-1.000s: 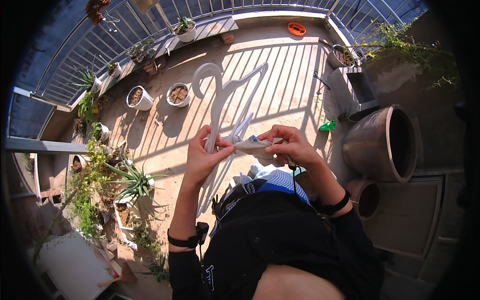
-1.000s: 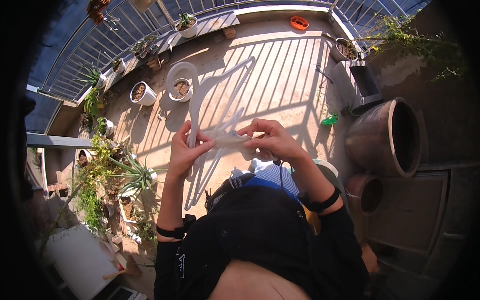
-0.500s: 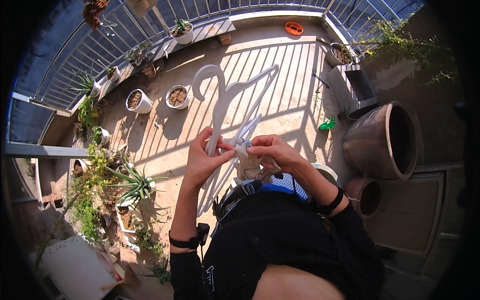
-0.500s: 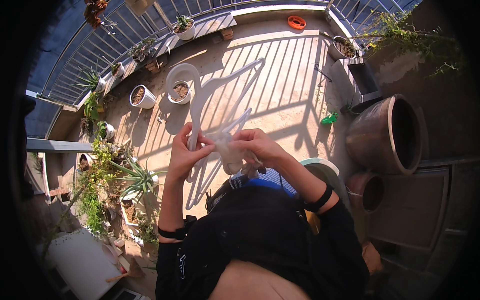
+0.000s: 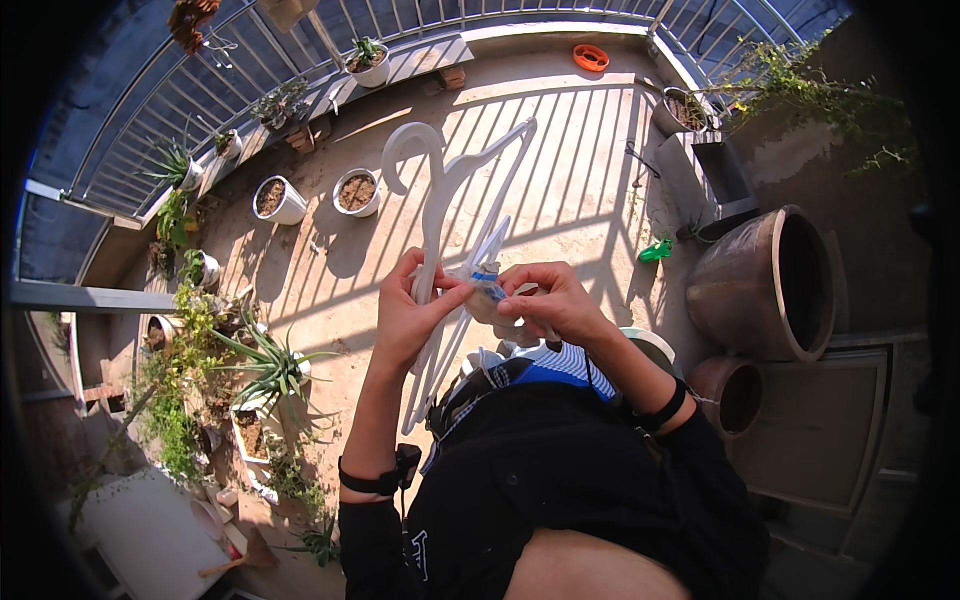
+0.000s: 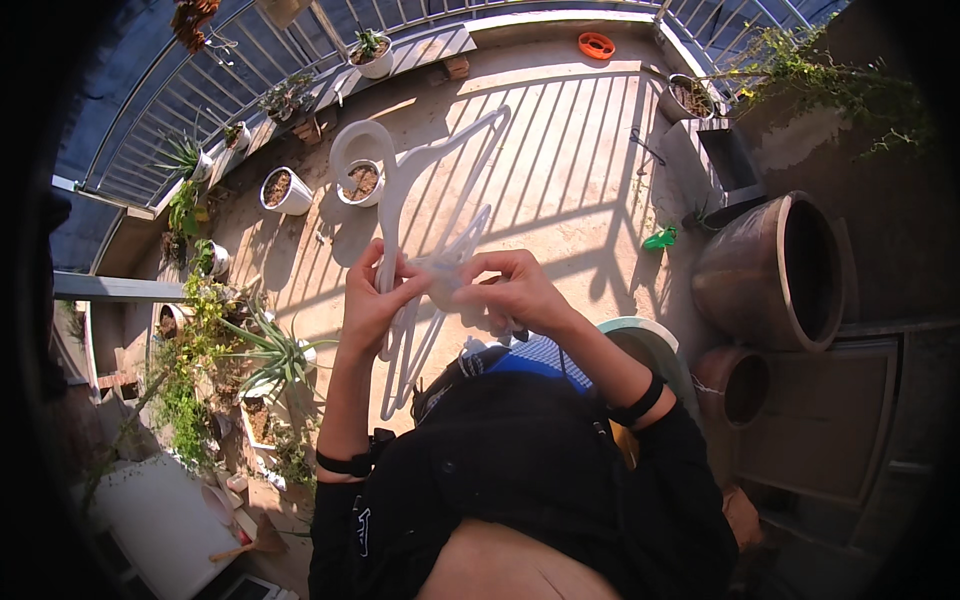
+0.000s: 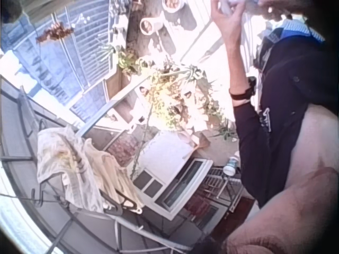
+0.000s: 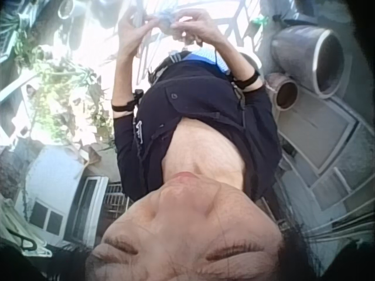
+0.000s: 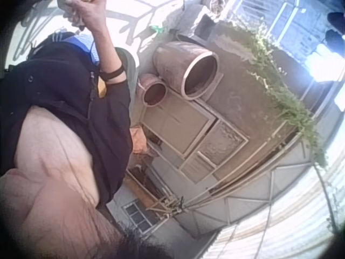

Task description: The person clips small clothing items onto a white plastic hanger and hangs it on a clothesline. The person repeats this process with additional items, securing them with clips and placing the hanger on the line.

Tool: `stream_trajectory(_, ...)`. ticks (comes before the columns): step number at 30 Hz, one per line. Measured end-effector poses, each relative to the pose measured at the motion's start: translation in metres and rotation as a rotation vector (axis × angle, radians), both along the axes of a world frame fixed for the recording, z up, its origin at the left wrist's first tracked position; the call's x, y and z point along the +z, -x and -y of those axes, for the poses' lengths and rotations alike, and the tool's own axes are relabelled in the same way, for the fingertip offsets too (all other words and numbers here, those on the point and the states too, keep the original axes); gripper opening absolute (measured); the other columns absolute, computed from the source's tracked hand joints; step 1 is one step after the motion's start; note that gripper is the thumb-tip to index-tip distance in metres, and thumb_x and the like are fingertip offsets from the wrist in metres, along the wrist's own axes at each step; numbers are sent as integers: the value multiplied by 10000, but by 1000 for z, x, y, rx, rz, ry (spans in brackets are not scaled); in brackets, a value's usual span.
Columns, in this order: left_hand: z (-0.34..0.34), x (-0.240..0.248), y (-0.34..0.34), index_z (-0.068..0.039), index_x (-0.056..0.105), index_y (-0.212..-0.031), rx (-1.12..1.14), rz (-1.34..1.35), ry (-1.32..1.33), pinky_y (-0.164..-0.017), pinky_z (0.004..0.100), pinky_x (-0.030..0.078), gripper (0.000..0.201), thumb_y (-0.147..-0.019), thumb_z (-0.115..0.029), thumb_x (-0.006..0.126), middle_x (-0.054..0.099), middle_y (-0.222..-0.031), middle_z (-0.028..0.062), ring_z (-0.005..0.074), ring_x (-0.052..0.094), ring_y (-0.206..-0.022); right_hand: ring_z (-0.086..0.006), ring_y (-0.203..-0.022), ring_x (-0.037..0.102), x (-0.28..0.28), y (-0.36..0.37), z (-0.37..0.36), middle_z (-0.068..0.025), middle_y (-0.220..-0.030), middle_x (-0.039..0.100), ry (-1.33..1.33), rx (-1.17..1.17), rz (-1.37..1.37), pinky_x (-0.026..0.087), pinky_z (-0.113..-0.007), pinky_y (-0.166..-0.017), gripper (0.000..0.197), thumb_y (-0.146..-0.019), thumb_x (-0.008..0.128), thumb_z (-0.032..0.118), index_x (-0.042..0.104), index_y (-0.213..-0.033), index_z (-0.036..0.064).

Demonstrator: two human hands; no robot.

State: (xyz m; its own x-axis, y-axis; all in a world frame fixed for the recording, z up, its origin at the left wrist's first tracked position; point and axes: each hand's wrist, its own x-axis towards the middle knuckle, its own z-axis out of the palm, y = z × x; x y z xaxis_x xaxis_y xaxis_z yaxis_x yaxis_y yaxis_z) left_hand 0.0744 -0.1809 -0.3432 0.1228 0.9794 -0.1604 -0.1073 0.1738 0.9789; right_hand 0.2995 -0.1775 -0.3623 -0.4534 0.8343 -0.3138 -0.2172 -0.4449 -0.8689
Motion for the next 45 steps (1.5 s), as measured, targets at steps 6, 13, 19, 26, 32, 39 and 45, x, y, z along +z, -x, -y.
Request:
stream_trajectory(6,1,-6,10,-67,524,-930,46,46,38,-729,236,524,295,-791,-19,779,668,-814,53,105,659,-787,-72,-453,530,1,-16,-5,-190,-1142,641,-14,-34,-206,369,-188,-382,137,-821,738,21,612,-795,-24)
stream_trajectory(13,2,-1,1,-75,535,-934,-20,122,76,-699,222,518,323,-768,-25,808,642,-812,27,88,635,-746,-64,-439,508,3,-7,-4,-205,-1128,660,-86,7,-106,353,-188,-367,175,-830,713,10,543,-789,6)
stream_trajectory(19,1,-4,0,-91,536,-956,31,77,19,-566,179,430,315,-787,-31,795,567,-733,-34,37,543,-631,-59,-440,493,4,-6,-7,-158,-992,698,12,-24,-228,354,-190,-381,182,-830,711,12,532,-851,41)
stream_trajectory(26,1,-3,2,-65,560,-952,-76,39,63,-614,196,472,265,-815,-42,786,612,-784,-17,51,593,-695,-53,-464,512,8,4,-10,-86,-874,678,-50,19,20,357,-180,-386,197,-874,707,60,612,-1042,21)
stream_trajectory(32,2,-4,3,-64,560,-946,-15,-26,3,-611,199,470,260,-819,-48,785,619,-756,-13,47,588,-684,-54,-571,522,8,-5,-12,-34,-812,625,-64,-195,-79,355,-195,-363,123,-928,676,126,601,-973,40)
stream_trajectory(39,-2,0,3,-79,546,-956,-42,49,60,-552,176,406,279,-815,-47,785,631,-754,-12,27,562,-644,-55,-576,516,-2,-4,-15,-39,-835,600,27,-109,-92,405,-187,-373,213,-946,652,156,574,-1120,61)
stream_trajectory(45,-4,5,7,-92,533,-960,-21,108,107,-511,165,364,298,-813,-53,789,631,-738,-18,15,534,-600,-39,-535,530,-19,-4,-12,-22,-722,646,-152,147,290,383,-218,-452,271,-841,762,123,654,-1077,45)
